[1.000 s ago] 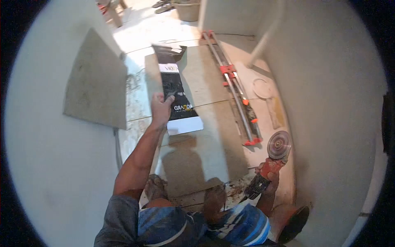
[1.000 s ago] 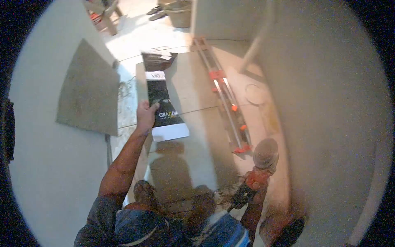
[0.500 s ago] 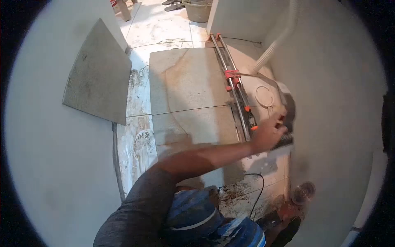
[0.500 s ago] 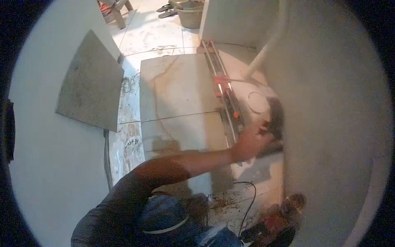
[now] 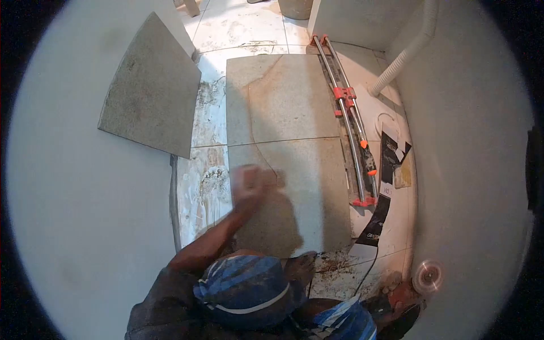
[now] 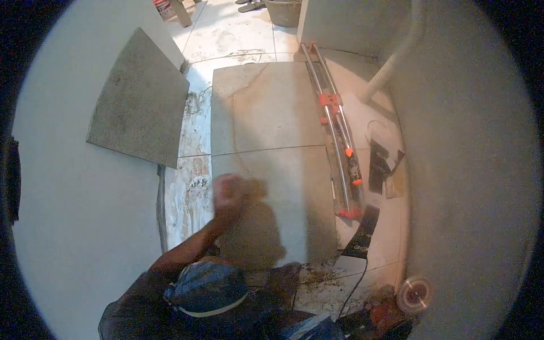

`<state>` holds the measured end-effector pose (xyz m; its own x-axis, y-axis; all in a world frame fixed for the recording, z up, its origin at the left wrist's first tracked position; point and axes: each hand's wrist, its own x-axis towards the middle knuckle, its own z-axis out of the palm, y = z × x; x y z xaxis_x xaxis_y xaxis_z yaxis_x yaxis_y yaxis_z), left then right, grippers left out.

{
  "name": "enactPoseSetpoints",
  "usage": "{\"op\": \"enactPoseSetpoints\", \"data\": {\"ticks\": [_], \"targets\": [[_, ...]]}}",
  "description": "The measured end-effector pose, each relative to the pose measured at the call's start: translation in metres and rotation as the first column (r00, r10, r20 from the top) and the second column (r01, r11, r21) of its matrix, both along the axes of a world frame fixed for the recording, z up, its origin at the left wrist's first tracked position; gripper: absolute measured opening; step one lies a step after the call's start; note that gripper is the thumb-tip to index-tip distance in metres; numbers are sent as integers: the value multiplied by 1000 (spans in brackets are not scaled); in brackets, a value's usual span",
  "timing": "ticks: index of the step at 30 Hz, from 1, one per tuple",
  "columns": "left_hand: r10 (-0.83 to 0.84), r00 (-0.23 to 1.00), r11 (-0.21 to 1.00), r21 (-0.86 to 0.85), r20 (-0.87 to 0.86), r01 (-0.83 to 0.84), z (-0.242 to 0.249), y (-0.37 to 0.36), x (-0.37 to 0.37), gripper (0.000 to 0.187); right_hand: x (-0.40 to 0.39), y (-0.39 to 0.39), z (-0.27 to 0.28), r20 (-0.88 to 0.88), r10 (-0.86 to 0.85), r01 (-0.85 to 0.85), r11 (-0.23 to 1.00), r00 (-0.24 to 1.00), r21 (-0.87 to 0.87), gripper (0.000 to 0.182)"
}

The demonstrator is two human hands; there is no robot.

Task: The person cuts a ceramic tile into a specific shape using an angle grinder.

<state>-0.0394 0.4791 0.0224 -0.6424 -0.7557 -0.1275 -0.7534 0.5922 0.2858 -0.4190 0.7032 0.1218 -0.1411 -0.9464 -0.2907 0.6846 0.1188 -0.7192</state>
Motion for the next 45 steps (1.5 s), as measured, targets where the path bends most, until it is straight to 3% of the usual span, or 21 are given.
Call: {"op": "enactPoseSetpoints", "data": {"ticks": [1, 2, 3, 4, 5, 6, 7, 8, 12, 14, 16, 17, 18, 21, 22, 24, 27, 29, 37, 42, 45], "targets": [[312, 910, 902, -217, -272, -374, 6, 13, 30, 39, 2, 1, 0, 4, -4, 4, 1000, 1000, 1, 52], [485, 664, 631, -298, -570, -716, 8, 22, 48, 41, 6, 2, 1, 8, -8, 8, 1000, 1000, 3, 51], [486, 663, 629, -299, -569, -718, -2, 22, 57, 41, 10, 0, 4, 12, -8, 8, 1000, 1000, 1, 51], [656, 414, 606, 113, -631, -787, -20, 20, 65, 44, 14, -4, 6, 15, -4, 4, 1000, 1000, -6, 50], [810, 157, 491, 508, -564, -708, -22, 18, 70, 48, 18, -7, 6, 19, 2, -2, 1000, 1000, -10, 49], [811, 157, 488, 505, -563, -712, -25, 8, 78, 48, 23, -7, 6, 27, 3, -3, 1000, 1000, -11, 49], [930, 150, 364, 784, -336, -503, -17, -16, 83, 51, 29, -6, 6, 35, -2, 2, 1000, 999, -11, 48], [973, 212, 143, 955, -88, -258, -13, -31, 87, 54, 35, -3, 7, 41, -9, 9, 1000, 999, -10, 48], [966, 78, 253, 965, -248, -63, -52, -49, 61, 50, 42, -2, 14, 37, -24, 25, 999, 999, -20, 45], [922, 72, 384, 884, -379, -265, -48, -46, 53, 48, 39, -7, 8, 37, -32, 33, 999, 999, -15, 44], [896, 138, 444, 840, -422, -313, -43, -42, 56, 48, 42, -3, 14, 33, -34, 35, 999, 999, -8, 43], [865, 203, 502, 786, -459, -362, -40, -37, 61, 48, 38, -19, 0, -19, 153, -152, 988, 988, 15, 59], [869, 195, 495, 788, -455, -367, -22, -34, 62, 48, 36, -34, -14, -64, 338, -335, 941, 939, 45, 74], [884, 125, 466, 830, -450, -306, 3, -31, 61, 49, 37, -66, -54, 62, 486, -489, 871, 872, 51, 66], [866, 126, 497, 806, -484, -322, 1, -30, 62, 47, 46, -81, -45, 62, 495, -498, 865, 867, 54, 66], [847, 123, 526, 781, -517, -336, 9, -30, 60, 46, 79, -117, -15, -134, 510, -495, 859, 850, 129, 56], [872, 189, 488, 780, -451, -392, 60, -23, 52, 45, 97, -159, -6, -132, 593, -576, 804, 794, 149, 52], [803, 138, 587, 732, -579, -346, 70, -20, 45, 44, 103, -185, -8, -200, 621, -608, 783, 757, 131, 51], [866, 205, 499, 775, -456, -386, 44, -38, 44, 47, 125, -244, -32, -286, 711, -716, 690, 643, 106, 50], [866, 191, 499, 777, -462, -383, 25, -42, 41, 47, 135, -258, -38, -387, 656, -630, 747, 647, 212, 46], [860, 186, 511, 787, -476, -347, 25, -42, 41, 47, 136, -268, -39, -321, 686, -629, 728, 653, 275, 45]]}}
